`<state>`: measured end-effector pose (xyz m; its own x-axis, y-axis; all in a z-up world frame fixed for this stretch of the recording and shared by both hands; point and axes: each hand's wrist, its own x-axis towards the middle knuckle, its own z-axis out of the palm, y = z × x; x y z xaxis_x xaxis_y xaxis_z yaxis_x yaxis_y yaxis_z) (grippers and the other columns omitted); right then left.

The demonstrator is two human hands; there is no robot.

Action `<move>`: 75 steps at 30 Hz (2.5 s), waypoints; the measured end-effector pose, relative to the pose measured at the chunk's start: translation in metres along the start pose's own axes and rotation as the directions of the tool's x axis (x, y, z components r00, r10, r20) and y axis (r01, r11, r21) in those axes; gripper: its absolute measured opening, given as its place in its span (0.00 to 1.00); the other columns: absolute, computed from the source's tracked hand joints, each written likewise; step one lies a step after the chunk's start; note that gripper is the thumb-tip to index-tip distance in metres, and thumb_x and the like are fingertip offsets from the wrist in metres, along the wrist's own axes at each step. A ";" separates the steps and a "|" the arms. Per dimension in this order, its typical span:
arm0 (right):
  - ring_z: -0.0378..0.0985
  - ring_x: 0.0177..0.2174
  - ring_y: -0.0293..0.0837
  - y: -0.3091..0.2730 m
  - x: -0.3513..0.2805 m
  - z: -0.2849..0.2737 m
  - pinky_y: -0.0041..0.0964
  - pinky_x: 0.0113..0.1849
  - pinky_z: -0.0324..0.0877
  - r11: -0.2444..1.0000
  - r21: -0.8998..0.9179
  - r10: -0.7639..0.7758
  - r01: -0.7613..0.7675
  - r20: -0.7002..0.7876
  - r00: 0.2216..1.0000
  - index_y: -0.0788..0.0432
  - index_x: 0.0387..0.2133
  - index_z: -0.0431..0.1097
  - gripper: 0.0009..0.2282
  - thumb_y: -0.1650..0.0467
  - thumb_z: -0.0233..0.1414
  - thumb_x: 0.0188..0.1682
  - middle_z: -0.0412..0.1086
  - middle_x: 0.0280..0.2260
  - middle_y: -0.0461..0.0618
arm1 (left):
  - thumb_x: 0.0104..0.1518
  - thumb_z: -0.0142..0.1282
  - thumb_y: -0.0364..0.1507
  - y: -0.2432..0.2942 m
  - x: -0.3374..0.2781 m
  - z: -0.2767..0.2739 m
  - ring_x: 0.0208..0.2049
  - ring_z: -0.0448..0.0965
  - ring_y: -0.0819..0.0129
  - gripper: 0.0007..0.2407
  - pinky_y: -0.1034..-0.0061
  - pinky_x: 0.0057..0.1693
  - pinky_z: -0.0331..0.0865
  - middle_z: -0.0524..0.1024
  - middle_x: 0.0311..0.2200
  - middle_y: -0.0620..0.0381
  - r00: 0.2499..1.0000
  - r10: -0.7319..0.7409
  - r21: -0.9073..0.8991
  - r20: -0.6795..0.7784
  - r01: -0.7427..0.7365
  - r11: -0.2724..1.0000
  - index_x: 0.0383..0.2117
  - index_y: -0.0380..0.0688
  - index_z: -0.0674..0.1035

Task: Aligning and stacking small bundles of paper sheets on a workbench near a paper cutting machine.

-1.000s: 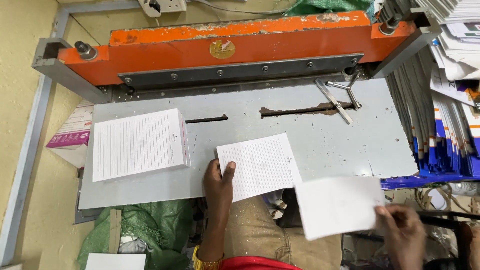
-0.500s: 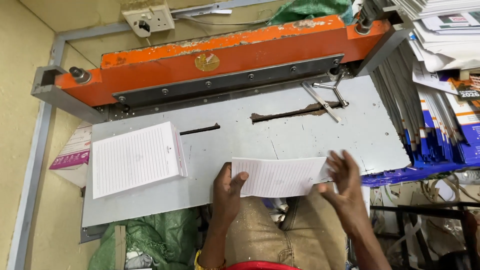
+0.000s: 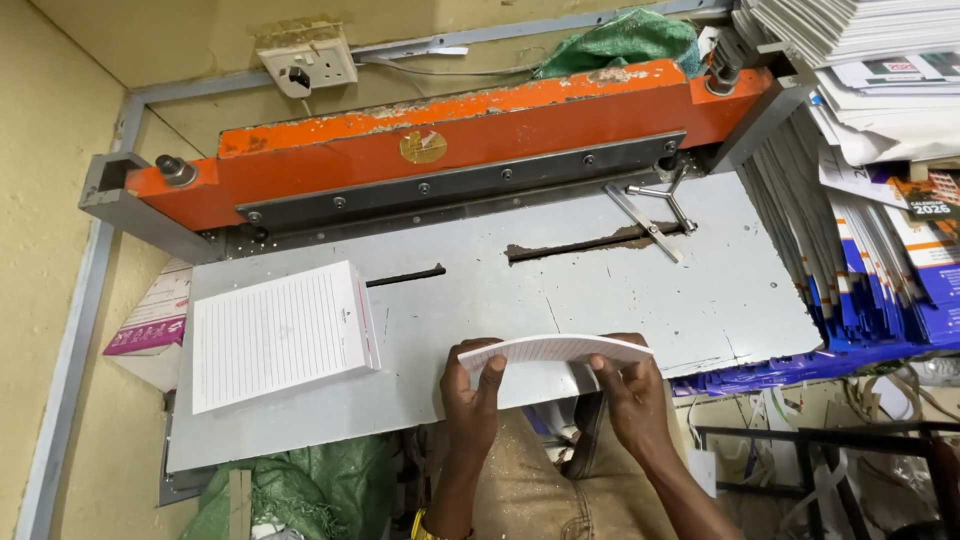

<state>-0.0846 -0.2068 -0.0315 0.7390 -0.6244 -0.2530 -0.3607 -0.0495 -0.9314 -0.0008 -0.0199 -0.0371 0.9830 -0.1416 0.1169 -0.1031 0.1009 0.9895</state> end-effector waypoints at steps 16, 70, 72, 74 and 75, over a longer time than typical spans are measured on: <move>0.84 0.38 0.60 -0.045 -0.002 -0.016 0.55 0.54 0.73 0.823 0.447 0.258 -0.351 0.257 0.931 0.67 0.38 0.67 0.12 0.69 0.54 0.47 0.82 0.41 0.70 | 0.49 0.60 0.42 0.033 0.071 0.042 0.47 0.85 0.58 0.23 0.66 0.47 0.80 0.84 0.45 0.51 0.942 -0.317 -0.057 -0.108 0.312 0.948 0.49 0.42 0.78; 0.84 0.36 0.55 -0.079 0.146 0.040 0.45 0.41 0.83 0.814 0.481 0.296 -0.326 0.139 0.945 0.73 0.52 0.59 0.15 0.73 0.46 0.56 0.71 0.39 0.64 | 0.62 0.45 0.24 0.030 0.155 0.057 0.34 0.87 0.55 0.22 0.72 0.41 0.83 0.78 0.35 0.37 0.863 -0.504 0.051 0.044 0.502 0.863 0.64 0.33 0.61; 0.84 0.36 0.56 -0.079 0.146 0.040 0.45 0.41 0.83 0.815 0.479 0.298 -0.325 0.133 0.945 0.73 0.51 0.60 0.14 0.73 0.46 0.56 0.71 0.38 0.63 | 0.62 0.46 0.23 0.033 0.154 0.056 0.34 0.87 0.55 0.22 0.71 0.42 0.84 0.78 0.36 0.37 0.866 -0.497 0.046 0.048 0.495 0.868 0.64 0.32 0.61; 0.84 0.36 0.55 -0.081 0.147 0.041 0.45 0.41 0.83 0.820 0.474 0.293 -0.321 0.134 0.947 0.73 0.51 0.60 0.14 0.73 0.46 0.56 0.70 0.38 0.63 | 0.62 0.46 0.23 0.036 0.155 0.056 0.35 0.87 0.54 0.22 0.70 0.42 0.84 0.78 0.36 0.37 0.866 -0.497 0.041 0.045 0.496 0.868 0.64 0.32 0.61; 0.84 0.36 0.55 -0.082 0.146 0.041 0.45 0.40 0.83 0.821 0.473 0.290 -0.319 0.135 0.947 0.73 0.51 0.60 0.14 0.73 0.45 0.56 0.70 0.38 0.63 | 0.62 0.46 0.23 0.037 0.154 0.056 0.35 0.87 0.53 0.22 0.70 0.42 0.84 0.78 0.36 0.36 0.866 -0.498 0.043 0.043 0.496 0.867 0.64 0.32 0.61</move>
<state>0.0761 -0.2620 -0.0031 0.6724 -0.5006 -0.5452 -0.2624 0.5275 -0.8080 0.1387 -0.0930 0.0222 0.8964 -0.2153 -0.3875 0.3916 -0.0251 0.9198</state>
